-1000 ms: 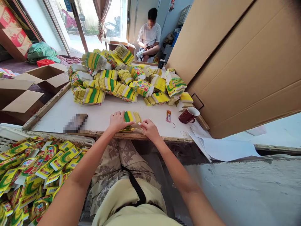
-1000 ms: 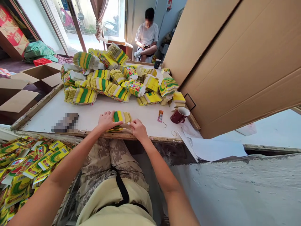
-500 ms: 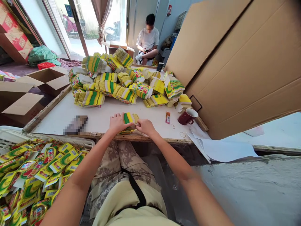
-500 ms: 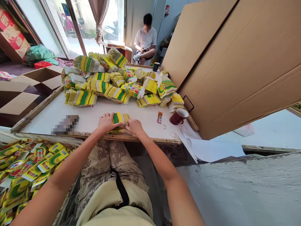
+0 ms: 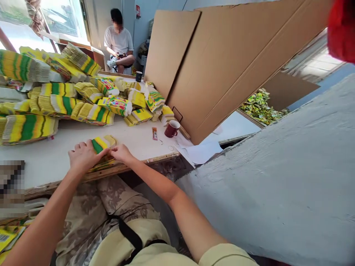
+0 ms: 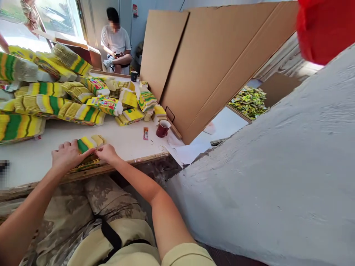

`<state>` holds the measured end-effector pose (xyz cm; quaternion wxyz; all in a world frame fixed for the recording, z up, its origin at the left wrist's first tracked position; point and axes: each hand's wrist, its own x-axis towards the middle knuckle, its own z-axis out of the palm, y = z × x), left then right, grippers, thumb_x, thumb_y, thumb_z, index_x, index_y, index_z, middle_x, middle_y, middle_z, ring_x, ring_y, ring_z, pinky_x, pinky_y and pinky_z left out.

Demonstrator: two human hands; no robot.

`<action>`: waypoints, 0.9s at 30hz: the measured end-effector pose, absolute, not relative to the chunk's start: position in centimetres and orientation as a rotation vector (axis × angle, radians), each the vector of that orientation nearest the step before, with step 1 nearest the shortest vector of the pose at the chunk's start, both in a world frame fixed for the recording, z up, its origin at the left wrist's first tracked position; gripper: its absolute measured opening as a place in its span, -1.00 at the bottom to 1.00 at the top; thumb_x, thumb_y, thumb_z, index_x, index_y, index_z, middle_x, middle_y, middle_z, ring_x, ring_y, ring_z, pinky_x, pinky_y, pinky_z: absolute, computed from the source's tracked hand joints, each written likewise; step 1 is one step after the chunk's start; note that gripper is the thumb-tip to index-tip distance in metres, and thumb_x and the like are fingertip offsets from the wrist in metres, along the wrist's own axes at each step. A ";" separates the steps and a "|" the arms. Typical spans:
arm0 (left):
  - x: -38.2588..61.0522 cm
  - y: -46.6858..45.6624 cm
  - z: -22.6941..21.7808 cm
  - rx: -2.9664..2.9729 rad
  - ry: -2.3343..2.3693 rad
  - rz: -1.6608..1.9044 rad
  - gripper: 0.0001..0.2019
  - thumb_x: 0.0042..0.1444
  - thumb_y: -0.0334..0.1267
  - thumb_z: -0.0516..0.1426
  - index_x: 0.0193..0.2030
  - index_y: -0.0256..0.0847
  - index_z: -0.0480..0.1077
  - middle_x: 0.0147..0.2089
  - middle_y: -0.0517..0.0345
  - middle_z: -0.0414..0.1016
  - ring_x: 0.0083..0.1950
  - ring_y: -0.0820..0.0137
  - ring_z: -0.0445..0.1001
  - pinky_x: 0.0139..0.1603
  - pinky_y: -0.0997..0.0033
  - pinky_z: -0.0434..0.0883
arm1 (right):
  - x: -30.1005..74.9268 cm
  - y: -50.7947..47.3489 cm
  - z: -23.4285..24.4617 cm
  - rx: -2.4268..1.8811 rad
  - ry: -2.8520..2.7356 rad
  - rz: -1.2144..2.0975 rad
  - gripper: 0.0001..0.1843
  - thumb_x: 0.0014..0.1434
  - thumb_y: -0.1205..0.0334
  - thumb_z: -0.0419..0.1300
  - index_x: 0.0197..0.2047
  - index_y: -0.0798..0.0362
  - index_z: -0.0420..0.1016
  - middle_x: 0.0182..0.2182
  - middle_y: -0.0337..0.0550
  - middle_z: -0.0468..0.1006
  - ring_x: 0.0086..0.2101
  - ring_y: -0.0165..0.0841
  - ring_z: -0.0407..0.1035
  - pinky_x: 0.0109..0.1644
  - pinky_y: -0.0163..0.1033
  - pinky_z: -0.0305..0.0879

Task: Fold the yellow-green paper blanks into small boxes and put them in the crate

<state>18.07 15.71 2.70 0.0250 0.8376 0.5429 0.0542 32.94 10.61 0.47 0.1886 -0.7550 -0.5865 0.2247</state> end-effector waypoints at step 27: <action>18.2 16.4 2.8 2.536 1.705 0.085 0.01 0.02 0.44 -0.20 0.30 -0.45 0.21 0.17 -0.54 0.37 0.20 -0.25 0.32 0.09 -0.16 0.29 | 38.1 8.1 2.1 -1.770 -1.949 0.577 -0.64 0.36 0.27 0.14 0.19 0.06 0.44 -0.05 -0.09 0.56 -0.18 -0.42 0.48 -0.08 -0.35 0.31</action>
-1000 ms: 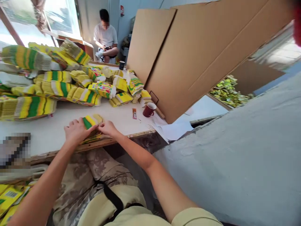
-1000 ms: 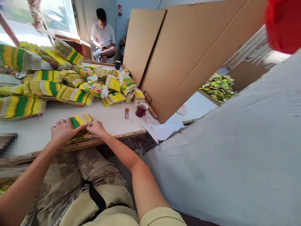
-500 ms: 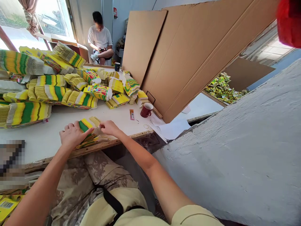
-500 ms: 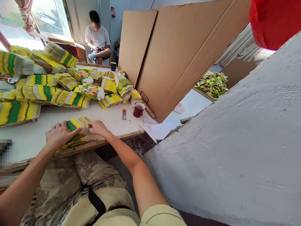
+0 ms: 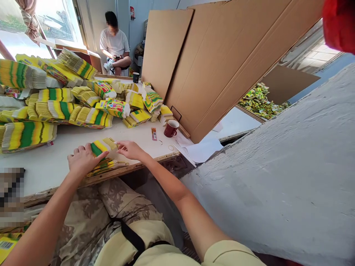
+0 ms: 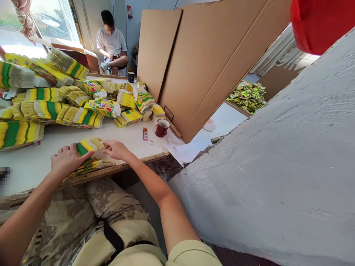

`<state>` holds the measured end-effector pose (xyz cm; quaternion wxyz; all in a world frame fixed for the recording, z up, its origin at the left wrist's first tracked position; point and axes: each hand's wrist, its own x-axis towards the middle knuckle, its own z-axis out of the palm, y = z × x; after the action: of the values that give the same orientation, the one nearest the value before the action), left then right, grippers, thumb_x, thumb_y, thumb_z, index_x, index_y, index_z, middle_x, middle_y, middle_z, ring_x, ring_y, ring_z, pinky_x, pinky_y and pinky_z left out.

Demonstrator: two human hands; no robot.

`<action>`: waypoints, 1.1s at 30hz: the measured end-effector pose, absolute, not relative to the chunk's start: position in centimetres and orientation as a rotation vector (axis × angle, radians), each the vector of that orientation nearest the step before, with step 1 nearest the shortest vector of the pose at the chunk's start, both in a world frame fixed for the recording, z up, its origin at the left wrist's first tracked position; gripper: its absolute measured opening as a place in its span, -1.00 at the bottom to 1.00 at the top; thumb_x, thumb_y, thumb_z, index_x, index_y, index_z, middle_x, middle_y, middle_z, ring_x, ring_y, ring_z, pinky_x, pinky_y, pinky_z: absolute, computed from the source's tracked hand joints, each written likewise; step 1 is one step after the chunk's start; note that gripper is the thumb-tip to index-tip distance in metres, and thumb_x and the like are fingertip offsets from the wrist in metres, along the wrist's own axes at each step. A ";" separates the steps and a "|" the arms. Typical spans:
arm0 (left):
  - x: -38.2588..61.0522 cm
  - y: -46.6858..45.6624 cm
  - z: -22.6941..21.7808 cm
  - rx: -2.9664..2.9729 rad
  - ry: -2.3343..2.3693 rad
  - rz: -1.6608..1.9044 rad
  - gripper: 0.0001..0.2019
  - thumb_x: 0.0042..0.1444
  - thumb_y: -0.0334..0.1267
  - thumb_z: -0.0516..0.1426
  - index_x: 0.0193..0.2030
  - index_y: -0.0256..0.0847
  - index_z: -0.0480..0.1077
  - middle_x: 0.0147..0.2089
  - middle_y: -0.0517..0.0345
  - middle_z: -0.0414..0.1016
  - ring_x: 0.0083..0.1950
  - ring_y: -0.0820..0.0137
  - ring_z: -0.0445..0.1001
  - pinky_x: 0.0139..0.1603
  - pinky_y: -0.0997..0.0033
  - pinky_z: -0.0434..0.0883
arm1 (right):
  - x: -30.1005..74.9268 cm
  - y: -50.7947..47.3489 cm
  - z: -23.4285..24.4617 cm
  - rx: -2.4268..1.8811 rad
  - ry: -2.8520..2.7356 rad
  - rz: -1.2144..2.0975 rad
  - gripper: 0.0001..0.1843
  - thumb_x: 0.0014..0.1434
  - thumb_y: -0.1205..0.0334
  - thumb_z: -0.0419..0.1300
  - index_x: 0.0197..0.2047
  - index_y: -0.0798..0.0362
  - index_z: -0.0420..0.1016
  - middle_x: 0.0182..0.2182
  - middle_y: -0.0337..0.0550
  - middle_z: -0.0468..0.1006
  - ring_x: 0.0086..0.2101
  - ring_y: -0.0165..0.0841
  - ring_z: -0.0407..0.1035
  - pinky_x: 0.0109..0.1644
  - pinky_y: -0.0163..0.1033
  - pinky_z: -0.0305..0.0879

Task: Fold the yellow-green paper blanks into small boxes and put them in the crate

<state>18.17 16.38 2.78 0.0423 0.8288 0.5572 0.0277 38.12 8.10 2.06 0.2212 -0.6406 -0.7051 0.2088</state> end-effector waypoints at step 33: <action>17.8 15.8 2.2 2.590 1.710 0.126 -0.15 0.17 0.34 -0.16 0.25 -0.44 0.23 0.15 -0.45 0.40 0.17 -0.15 0.34 0.06 -0.07 0.29 | 33.0 11.1 1.3 -2.043 -1.657 0.646 -0.73 0.25 0.27 0.12 -0.14 0.08 0.66 -0.34 -0.02 0.67 -0.22 -0.24 0.53 -0.12 -0.27 0.35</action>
<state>17.83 15.79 2.21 0.0179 0.8337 0.5505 0.0404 32.96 11.12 1.32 0.2149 -0.7367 -0.5974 0.2329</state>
